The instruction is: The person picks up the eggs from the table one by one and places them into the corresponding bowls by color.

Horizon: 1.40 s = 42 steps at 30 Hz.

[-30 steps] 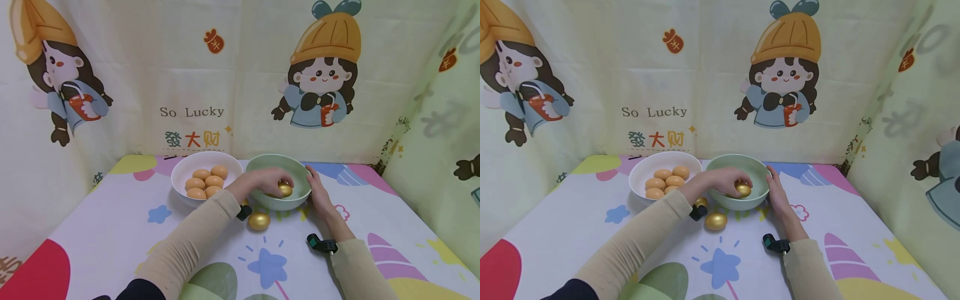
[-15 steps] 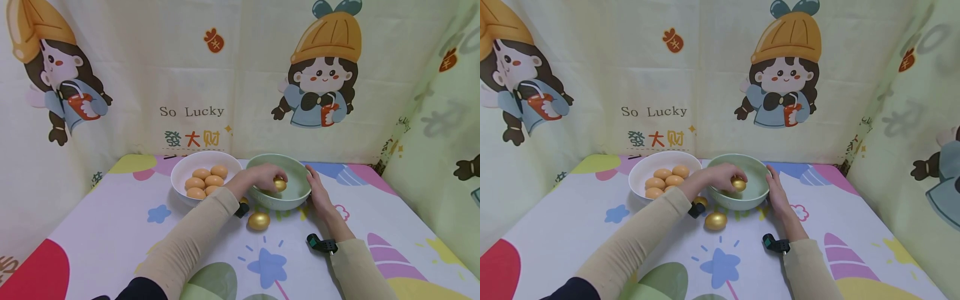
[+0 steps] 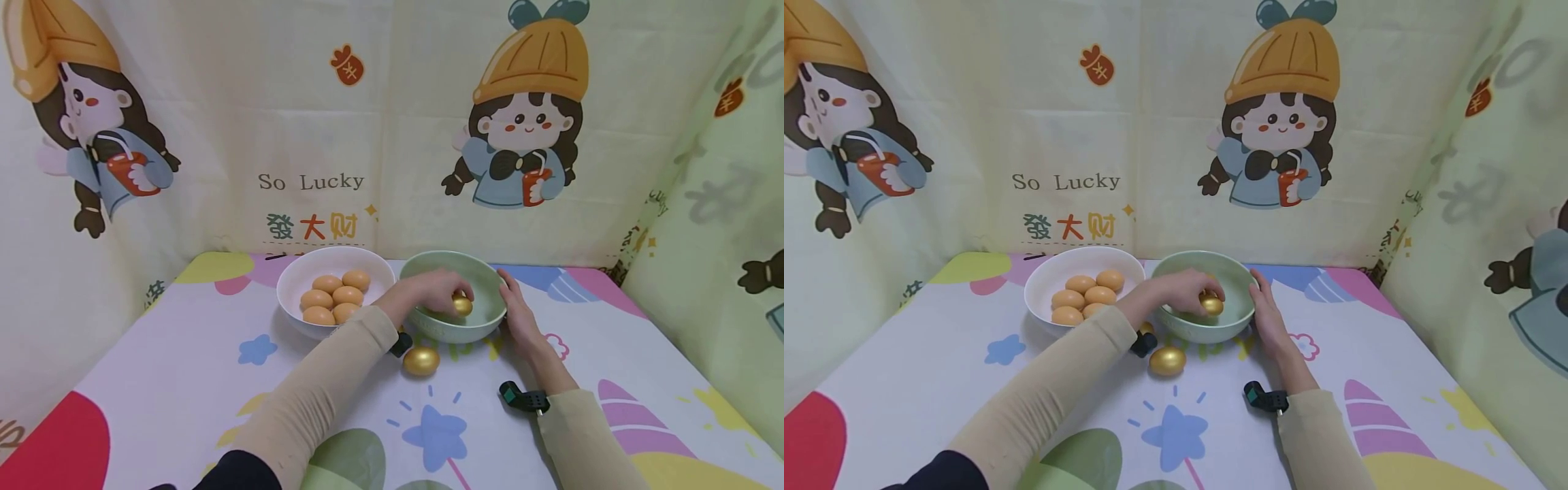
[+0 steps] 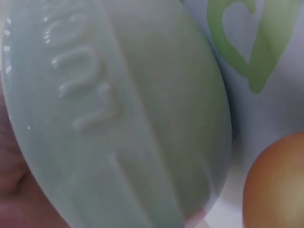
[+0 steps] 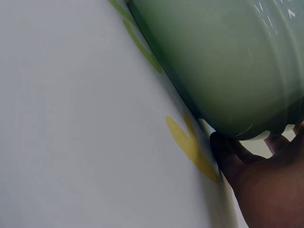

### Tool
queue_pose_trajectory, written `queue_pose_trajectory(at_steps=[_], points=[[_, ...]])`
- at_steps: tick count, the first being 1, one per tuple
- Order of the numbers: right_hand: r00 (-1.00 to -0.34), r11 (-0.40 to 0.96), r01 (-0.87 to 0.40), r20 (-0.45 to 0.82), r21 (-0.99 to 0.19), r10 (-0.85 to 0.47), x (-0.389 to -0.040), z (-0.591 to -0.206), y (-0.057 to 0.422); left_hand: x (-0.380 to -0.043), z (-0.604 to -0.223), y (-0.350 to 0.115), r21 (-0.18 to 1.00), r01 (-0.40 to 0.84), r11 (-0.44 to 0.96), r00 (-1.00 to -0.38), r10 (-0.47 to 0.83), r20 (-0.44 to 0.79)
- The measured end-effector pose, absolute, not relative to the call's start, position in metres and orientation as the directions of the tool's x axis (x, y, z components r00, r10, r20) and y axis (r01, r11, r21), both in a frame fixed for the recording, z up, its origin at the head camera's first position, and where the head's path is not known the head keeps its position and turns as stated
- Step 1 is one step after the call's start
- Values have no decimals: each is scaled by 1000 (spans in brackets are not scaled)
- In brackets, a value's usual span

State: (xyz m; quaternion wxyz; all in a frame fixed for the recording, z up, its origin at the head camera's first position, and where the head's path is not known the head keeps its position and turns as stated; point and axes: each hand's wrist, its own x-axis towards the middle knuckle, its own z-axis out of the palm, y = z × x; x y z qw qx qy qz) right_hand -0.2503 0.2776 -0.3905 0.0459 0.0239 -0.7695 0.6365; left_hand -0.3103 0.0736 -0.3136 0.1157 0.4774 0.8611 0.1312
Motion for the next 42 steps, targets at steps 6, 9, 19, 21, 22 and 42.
queue_pose_trajectory(at_steps=[6, 9, 19, 21, 22, 42], points=[[-994, 173, -100, 105, -980, 21, -251, -391, 277, -311, -317, 75, 317, 802, 507, -512, 856, -75], [-994, 168, -102, 107, -980, 21, -251, -390, 277, -312, -318, 75, 310, 809, 500, -503, 861, -77], [-996, 158, -91, 94, -983, 10, -251, -391, 276, -318, -324, 70, 381, 771, 509, -503, 855, -125], [-995, 151, -95, 97, -984, 10, -251, -391, 276, -319, -324, 68, 395, 754, 525, -520, 845, -130], [-995, 146, -97, 100, -985, 10, -251, -391, 276, -320, -324, 67, 398, 751, 527, -523, 842, -129], [-996, 120, -89, 91, -989, 14, -250, -391, 276, -326, -323, 65, 428, 719, 547, -543, 827, -145]])
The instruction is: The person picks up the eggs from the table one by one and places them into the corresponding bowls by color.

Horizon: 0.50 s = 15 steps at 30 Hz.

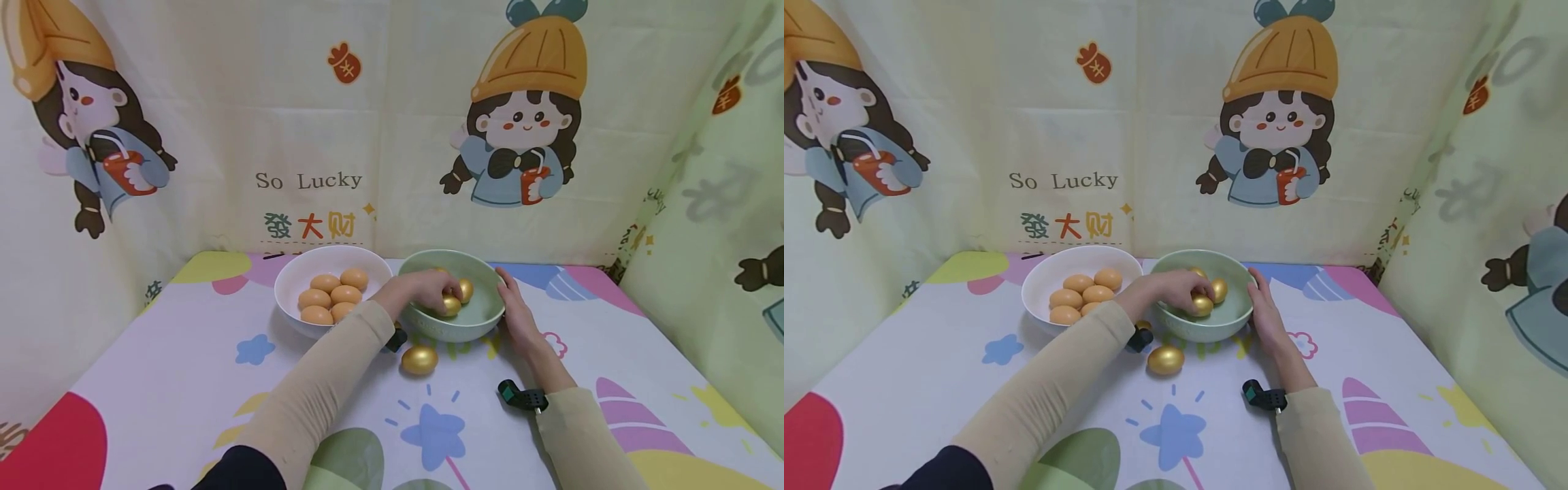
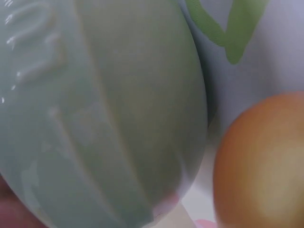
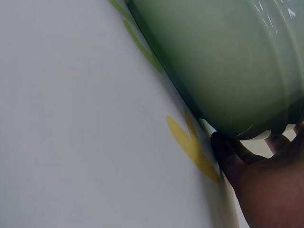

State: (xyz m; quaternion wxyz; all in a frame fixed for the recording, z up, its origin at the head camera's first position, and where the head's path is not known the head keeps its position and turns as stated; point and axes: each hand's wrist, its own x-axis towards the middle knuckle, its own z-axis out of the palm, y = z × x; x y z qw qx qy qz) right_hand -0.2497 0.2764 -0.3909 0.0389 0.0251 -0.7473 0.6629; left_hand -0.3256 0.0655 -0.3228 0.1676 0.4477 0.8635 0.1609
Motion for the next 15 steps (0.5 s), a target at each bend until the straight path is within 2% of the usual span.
queue_pose_trajectory(at_steps=[9, 15], points=[[-995, 143, -94, 96, -985, 5, -251, -392, 277, -323, -316, 59, 485, 690, 538, -543, 827, -145], [-996, 139, -92, 93, -986, 1, -249, -392, 278, -320, -309, 56, 480, 706, 520, -528, 839, -133]])
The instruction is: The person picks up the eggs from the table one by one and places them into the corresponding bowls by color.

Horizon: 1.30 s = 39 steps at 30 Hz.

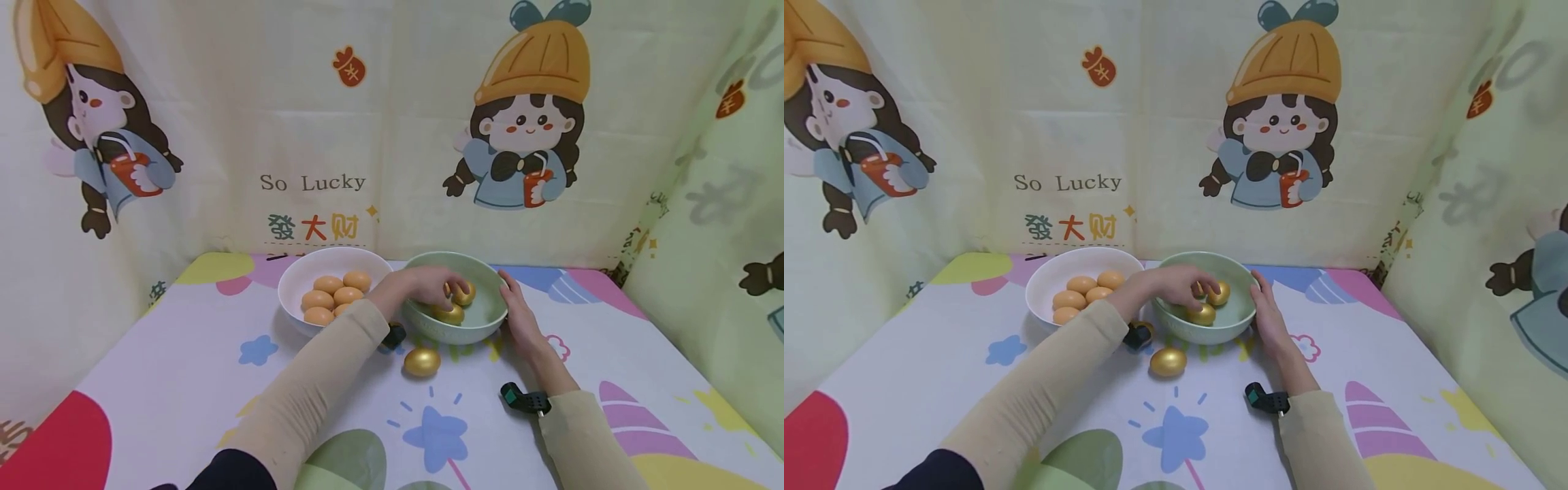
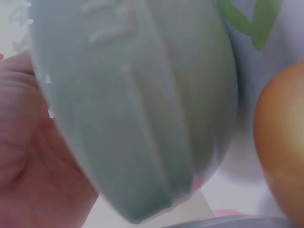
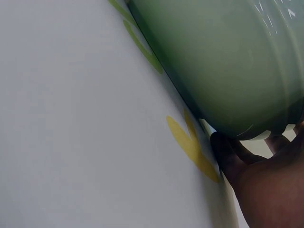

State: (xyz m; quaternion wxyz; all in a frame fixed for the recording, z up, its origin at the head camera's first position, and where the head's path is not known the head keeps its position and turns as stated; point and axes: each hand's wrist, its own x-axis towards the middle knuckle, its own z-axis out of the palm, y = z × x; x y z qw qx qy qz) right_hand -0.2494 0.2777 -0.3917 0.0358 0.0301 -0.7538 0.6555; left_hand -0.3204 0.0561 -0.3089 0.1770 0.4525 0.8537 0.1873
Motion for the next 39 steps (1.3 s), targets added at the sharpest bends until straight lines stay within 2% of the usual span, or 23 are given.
queue_pose_trajectory(at_steps=[15, 19, 30, 35, 39], points=[[-996, 153, -94, 93, -984, -17, -246, -395, 281, -293, -295, 45, 444, 786, 430, -466, 884, -33], [-997, 144, -81, 79, -986, -20, -245, -396, 279, -288, -296, 40, 481, 779, 402, -462, 887, 9], [-997, 149, -77, 77, -986, -6, -247, -389, 278, -260, -284, 14, 609, 776, 164, -329, 929, 169], [-997, 158, -73, 74, -985, 1, -247, -387, 279, -247, -288, 5, 654, 746, 125, -285, 948, 144], [-997, 151, -72, 73, -986, -5, -248, -389, 278, -240, -294, 0, 588, 788, 183, -288, 953, 90]])
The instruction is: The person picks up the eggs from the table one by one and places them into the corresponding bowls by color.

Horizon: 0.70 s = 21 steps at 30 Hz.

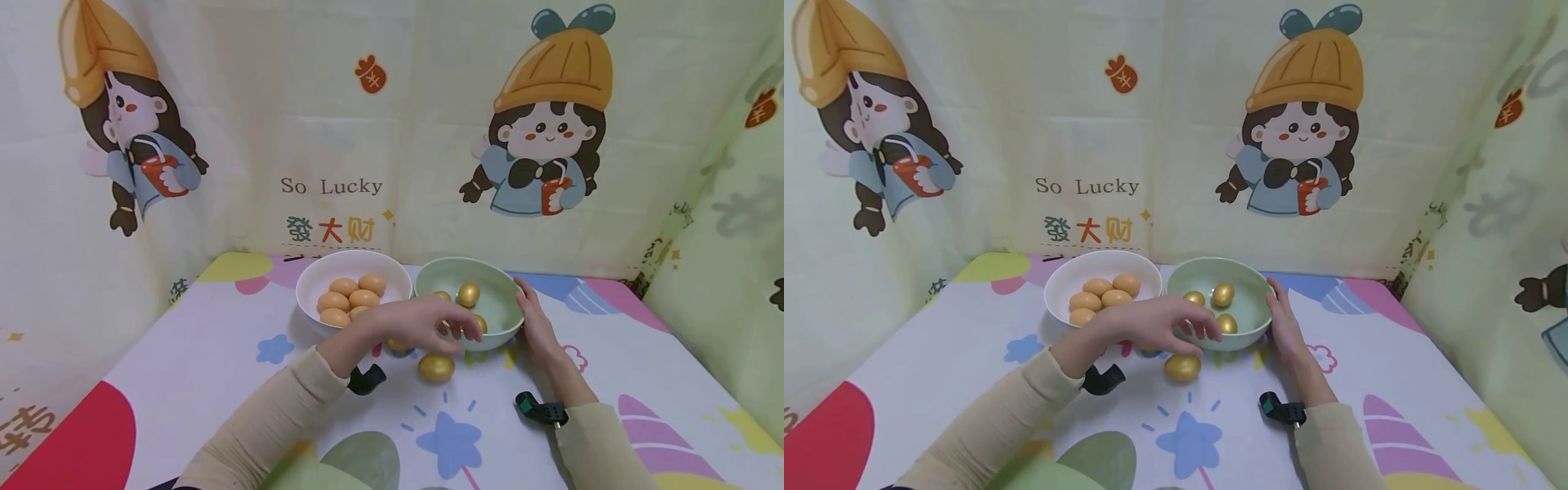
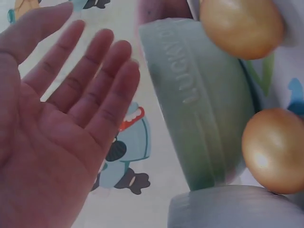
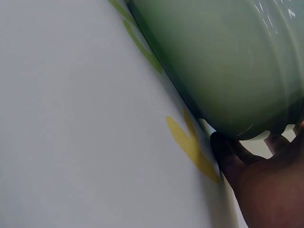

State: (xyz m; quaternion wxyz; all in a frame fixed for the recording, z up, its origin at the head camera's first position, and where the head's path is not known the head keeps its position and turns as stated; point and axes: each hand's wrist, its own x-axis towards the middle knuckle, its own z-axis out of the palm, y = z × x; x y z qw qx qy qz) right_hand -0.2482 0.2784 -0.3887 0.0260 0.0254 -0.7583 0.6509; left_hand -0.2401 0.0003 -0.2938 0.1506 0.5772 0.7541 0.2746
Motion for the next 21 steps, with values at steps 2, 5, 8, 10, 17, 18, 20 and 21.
queue_pose_trajectory(at_steps=[2, 5, 8, 10, 17, 18, 20, 21], points=[[-997, 138, -72, 71, -988, -6, -248, -389, 279, -237, -298, 0, 522, 825, 219, -292, 954, 62], [-997, 116, -72, 71, -991, -9, -249, -390, 279, -232, -302, 0, 413, 872, 263, -301, 953, 29], [-998, 115, -70, 69, -991, -6, -249, -390, 280, -228, -307, 0, 344, 893, 291, -314, 949, 12], [-998, 124, -70, 69, -990, -7, -248, -389, 281, -227, -311, 0, 320, 897, 304, -326, 945, 14], [-997, 147, -75, 74, -986, -12, -249, -390, 280, -222, -327, -1, 262, 888, 377, -395, 918, 19], [-997, 146, -75, 74, -986, -11, -249, -390, 280, -221, -328, -1, 251, 886, 389, -405, 914, 14], [-997, 150, -77, 76, -986, -9, -249, -390, 279, -220, -330, -1, 232, 887, 399, -411, 911, 6], [-997, 151, -78, 78, -985, -10, -248, -390, 279, -220, -330, -1, 225, 886, 406, -416, 909, -1]])
